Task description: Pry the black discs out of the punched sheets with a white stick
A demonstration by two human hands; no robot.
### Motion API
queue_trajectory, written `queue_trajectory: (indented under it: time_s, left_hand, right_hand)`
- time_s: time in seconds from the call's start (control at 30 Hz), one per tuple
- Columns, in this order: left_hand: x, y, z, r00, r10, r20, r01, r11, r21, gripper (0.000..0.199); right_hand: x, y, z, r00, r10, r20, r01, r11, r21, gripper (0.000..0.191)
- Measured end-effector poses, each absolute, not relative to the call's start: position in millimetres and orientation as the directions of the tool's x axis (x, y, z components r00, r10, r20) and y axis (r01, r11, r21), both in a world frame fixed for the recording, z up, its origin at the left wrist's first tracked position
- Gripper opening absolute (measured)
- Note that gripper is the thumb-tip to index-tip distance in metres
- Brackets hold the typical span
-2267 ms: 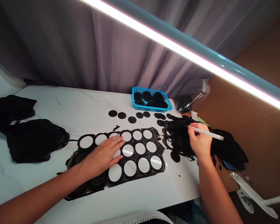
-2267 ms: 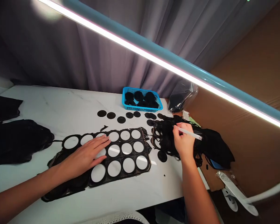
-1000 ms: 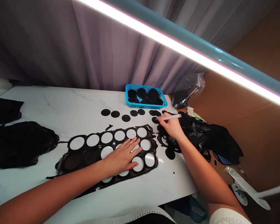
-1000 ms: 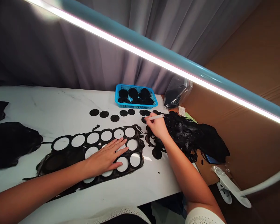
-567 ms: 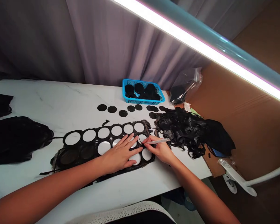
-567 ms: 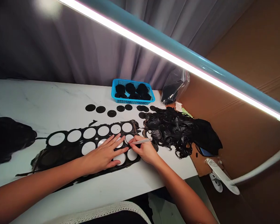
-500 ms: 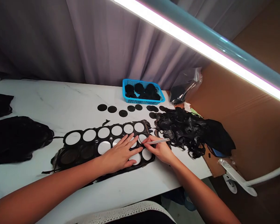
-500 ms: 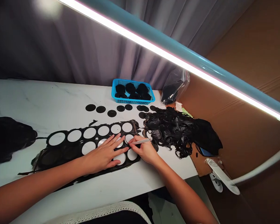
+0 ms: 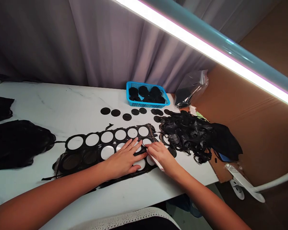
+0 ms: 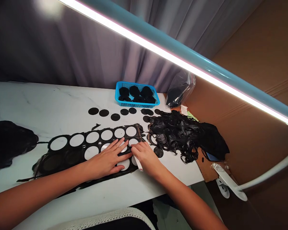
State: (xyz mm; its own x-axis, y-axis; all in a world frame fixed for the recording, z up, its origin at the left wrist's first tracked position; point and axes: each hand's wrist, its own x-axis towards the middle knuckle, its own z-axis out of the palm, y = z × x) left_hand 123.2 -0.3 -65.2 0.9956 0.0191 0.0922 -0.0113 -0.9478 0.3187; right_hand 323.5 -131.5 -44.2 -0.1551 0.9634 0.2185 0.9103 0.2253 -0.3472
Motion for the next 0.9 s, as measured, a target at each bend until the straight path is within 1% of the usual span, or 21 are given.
queue_trajectory:
  time_s: [0.03, 0.07, 0.1, 0.13, 0.17, 0.2, 0.23, 0.27, 0.3, 0.37, 0.4, 0.47, 0.57, 0.63, 0.73, 0.9]
  left_hand:
    - [123, 0, -66, 0.995, 0.017, 0.102, -0.016, -0.948, 0.318, 0.061]
    - [123, 1, -67, 0.994, 0.015, 0.109, -0.02, -0.948, 0.316, 0.059]
    - [123, 1, -67, 0.993, 0.014, 0.113, -0.022, -0.95, 0.312, 0.057]
    - [123, 2, -67, 0.994, 0.013, 0.112, -0.022, -0.952, 0.307, 0.056]
    - [123, 2, -66, 0.994, 0.013, 0.107, -0.02, -0.954, 0.3, 0.056]
    - [123, 2, -65, 0.995, 0.012, 0.101, -0.018, -0.956, 0.293, 0.057]
    - [123, 2, -62, 0.995, 0.011, 0.099, -0.018, -0.958, 0.287, 0.058]
    - [122, 1, -60, 0.995, 0.004, 0.103, -0.025, -0.958, 0.284, 0.059]
    - [121, -1, -58, 0.994, -0.01, 0.113, -0.042, -0.957, 0.287, 0.06]
    - [118, -6, -54, 0.988, -0.061, 0.142, -0.103, -0.947, 0.306, 0.059]
    - [116, -9, -53, 0.985, -0.088, 0.151, -0.132, -0.939, 0.319, 0.058]
    - [113, -15, -52, 0.983, -0.117, 0.141, -0.158, -0.928, 0.338, 0.058]
    - [110, -21, -54, 0.989, -0.115, 0.095, -0.141, -0.93, 0.339, 0.064]
    - [110, -22, -55, 0.989, -0.115, 0.092, -0.14, -0.93, 0.34, 0.064]
    - [111, -21, -56, 0.988, -0.117, 0.096, -0.143, -0.929, 0.341, 0.061]
    - [111, -20, -57, 0.988, -0.117, 0.103, -0.146, -0.928, 0.344, 0.06]
  right_hand:
    - [331, -127, -43, -0.13, 0.964, 0.231, 0.936, 0.196, -0.292, 0.013]
    - [342, -122, -41, -0.053, 0.965, 0.258, 0.961, 0.12, -0.251, 0.013]
    - [356, -117, -38, 0.058, 0.954, 0.293, 0.974, 0.01, -0.228, 0.015]
    - [371, -113, -34, 0.201, 0.917, 0.345, 0.967, -0.13, -0.218, 0.017]
    - [386, -110, -30, 0.356, 0.846, 0.397, 0.93, -0.282, -0.234, 0.017]
    - [398, -109, -26, 0.465, 0.776, 0.426, 0.883, -0.376, -0.28, 0.015]
    - [407, -110, -21, 0.534, 0.73, 0.427, 0.842, -0.409, -0.352, 0.014]
    - [412, -113, -18, 0.578, 0.711, 0.401, 0.802, -0.403, -0.441, 0.013]
    - [411, -118, -15, 0.592, 0.725, 0.352, 0.761, -0.36, -0.539, 0.014]
    - [395, -132, -12, 0.547, 0.807, 0.222, 0.652, -0.244, -0.717, 0.018]
    - [382, -141, -12, 0.497, 0.853, 0.158, 0.592, -0.201, -0.781, 0.02]
    - [353, -156, -15, 0.389, 0.92, 0.054, 0.499, -0.161, -0.851, 0.021]
    - [319, -174, -22, 0.292, 0.956, -0.036, 0.448, -0.17, -0.878, 0.021]
    - [307, -181, -28, 0.273, 0.961, -0.046, 0.456, -0.171, -0.873, 0.018]
    - [300, -185, -34, 0.268, 0.963, -0.007, 0.499, -0.145, -0.855, 0.014]
    - [297, -187, -34, 0.259, 0.964, 0.063, 0.571, -0.101, -0.815, 0.016]
